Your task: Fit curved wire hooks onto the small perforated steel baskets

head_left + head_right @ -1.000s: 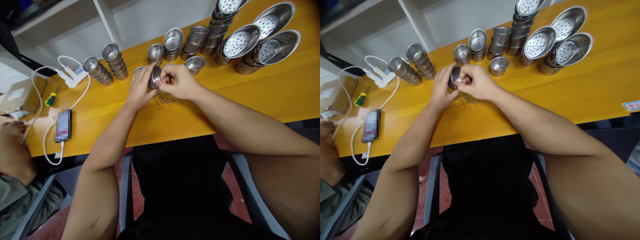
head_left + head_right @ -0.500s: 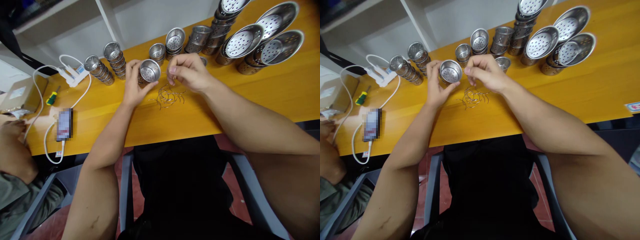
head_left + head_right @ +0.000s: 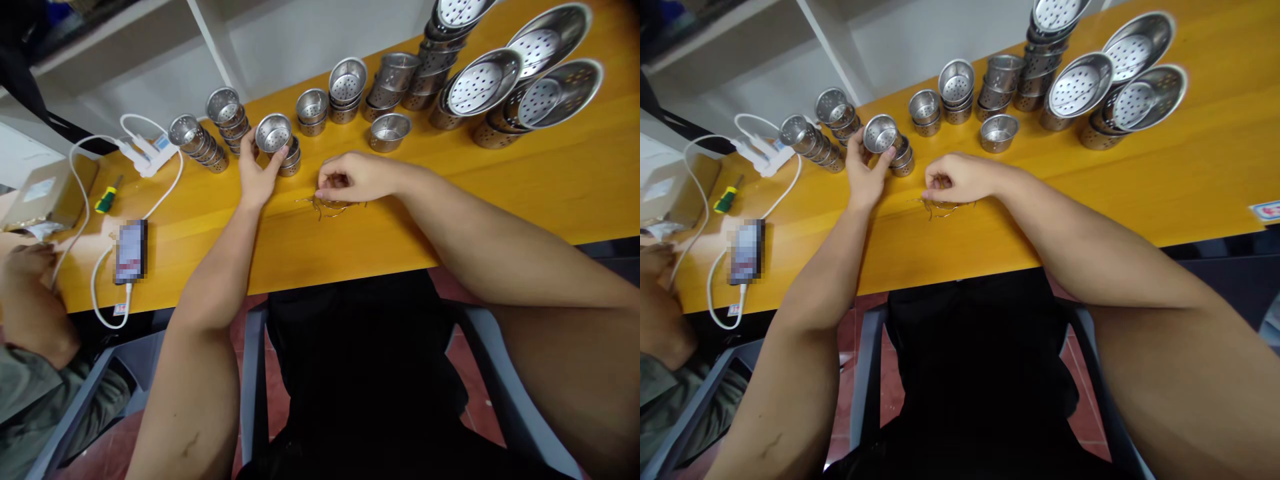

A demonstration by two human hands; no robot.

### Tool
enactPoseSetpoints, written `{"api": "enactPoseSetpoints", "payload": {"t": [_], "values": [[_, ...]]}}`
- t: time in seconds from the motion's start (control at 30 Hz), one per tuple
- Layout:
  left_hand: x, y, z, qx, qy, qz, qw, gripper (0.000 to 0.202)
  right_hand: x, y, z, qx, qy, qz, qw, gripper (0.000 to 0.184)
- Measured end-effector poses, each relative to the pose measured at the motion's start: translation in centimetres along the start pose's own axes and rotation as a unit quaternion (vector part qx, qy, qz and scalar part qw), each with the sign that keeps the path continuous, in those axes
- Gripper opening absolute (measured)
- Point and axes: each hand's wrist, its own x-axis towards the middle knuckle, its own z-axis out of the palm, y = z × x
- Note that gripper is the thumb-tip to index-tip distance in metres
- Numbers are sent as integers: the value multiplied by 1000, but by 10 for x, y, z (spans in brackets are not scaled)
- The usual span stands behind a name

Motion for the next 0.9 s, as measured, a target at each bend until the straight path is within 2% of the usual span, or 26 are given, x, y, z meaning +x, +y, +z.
{"api": "enactPoseSetpoints", "payload": {"t": [0.07,0.2,0.33,0.47,0.53,0.63,0.77,0.83,0.9], "values": [[2,-10,6,-9,-2,-9,1000,128,1,2,1,-2,16,2,1000,35],[3,-22,9,-4,-42,-10,999,120,2,7,2,-4,18,10,1000,35],[2,-17,3,6,-66,2,998,112,2,8,3,0,6,11,1000,35],[4,-8,2,-6,-83,3,996,113,3,9,7,-5,11,10,1000,36],[4,-9,6,-11,-88,4,996,115,4,10,6,-16,30,11,999,35],[0,-11,10,-13,-81,-2,997,122,1,4,-4,-68,107,30,992,32],[-10,0,7,-3,-75,2,997,136,-12,-17,-34,-197,190,151,950,6],[-12,10,3,5,-75,17,997,139,-19,-25,-49,-255,199,243,914,23],[-12,19,0,18,-59,33,998,140,-24,-23,-59,-290,165,332,882,41]]}}
